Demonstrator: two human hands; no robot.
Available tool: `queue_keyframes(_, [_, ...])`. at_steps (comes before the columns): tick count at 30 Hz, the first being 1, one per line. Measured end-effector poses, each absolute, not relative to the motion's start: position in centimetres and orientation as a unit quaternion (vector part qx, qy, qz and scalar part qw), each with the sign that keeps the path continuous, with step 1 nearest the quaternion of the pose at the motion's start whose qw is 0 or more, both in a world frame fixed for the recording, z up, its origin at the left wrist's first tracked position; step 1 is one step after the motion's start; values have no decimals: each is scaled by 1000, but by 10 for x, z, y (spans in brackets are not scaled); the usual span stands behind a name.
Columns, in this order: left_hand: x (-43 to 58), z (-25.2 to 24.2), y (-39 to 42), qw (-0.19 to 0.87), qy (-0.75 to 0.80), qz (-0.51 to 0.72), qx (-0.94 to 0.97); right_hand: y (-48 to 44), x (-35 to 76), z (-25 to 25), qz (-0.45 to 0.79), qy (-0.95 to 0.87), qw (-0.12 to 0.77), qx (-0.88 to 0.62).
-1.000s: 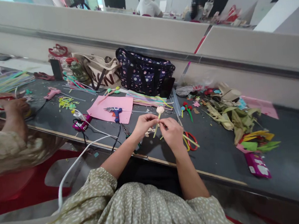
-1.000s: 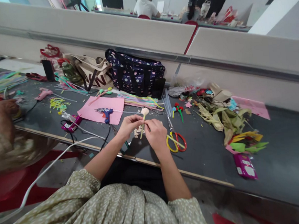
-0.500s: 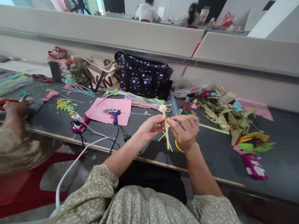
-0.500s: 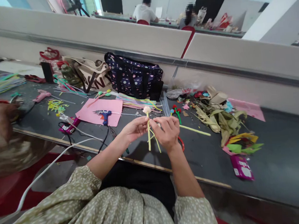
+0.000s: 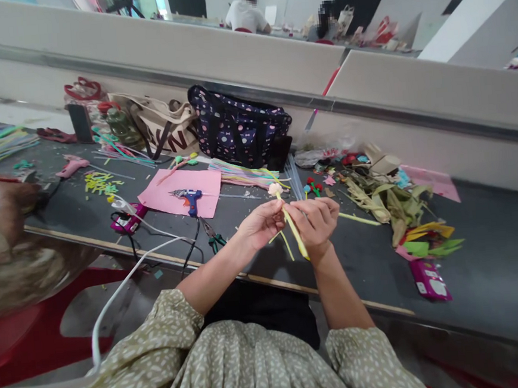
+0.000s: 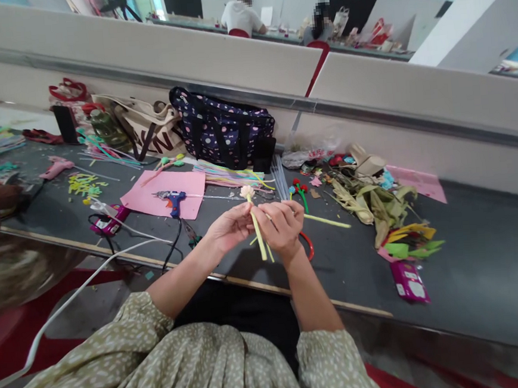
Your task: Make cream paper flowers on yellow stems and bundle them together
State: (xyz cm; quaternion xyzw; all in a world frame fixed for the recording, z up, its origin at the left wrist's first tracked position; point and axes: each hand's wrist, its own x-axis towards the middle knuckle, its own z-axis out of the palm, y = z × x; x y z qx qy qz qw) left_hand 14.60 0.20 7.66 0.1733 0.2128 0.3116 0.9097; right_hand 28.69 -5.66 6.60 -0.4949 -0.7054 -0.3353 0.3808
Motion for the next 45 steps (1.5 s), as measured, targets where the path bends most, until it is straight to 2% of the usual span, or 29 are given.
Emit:
queue_keyframes(11, [156,70,2,809,218,461,294,-52,252,60,-102,-570,576,-577])
queue_keyframes(13, [157,69,2,788,219,487,307,-49,243,61,-35,-524,629,-574])
queue_keyframes(16, [159,67,3,755,219,526,325,-45,230,60,130,-425,718,-536])
queue_keyframes(19, [161,65,5,742,209,543,333,-40,219,58,286,-343,759,-474])
queue_keyframes(22, [162,63,8,735,213,550,335,-37,215,58,311,-319,772,-454])
queue_keyframes(26, [154,63,14,731,209,521,387,-39,232,63,197,-411,745,-488])
queue_keyframes(31, [129,71,27,793,186,360,455,-48,268,80,122,-609,621,-478])
queue_keyframes(34, [118,78,30,845,148,210,469,-52,279,91,130,-685,563,-443])
queue_keyframes(37, [111,84,29,867,113,111,472,-55,282,99,153,-723,544,-398])
queue_keyframes(41, [105,89,25,860,101,73,494,-59,280,103,180,-728,539,-384])
queue_keyframes(45, [99,96,24,780,141,110,600,-63,281,105,220,-720,512,-414])
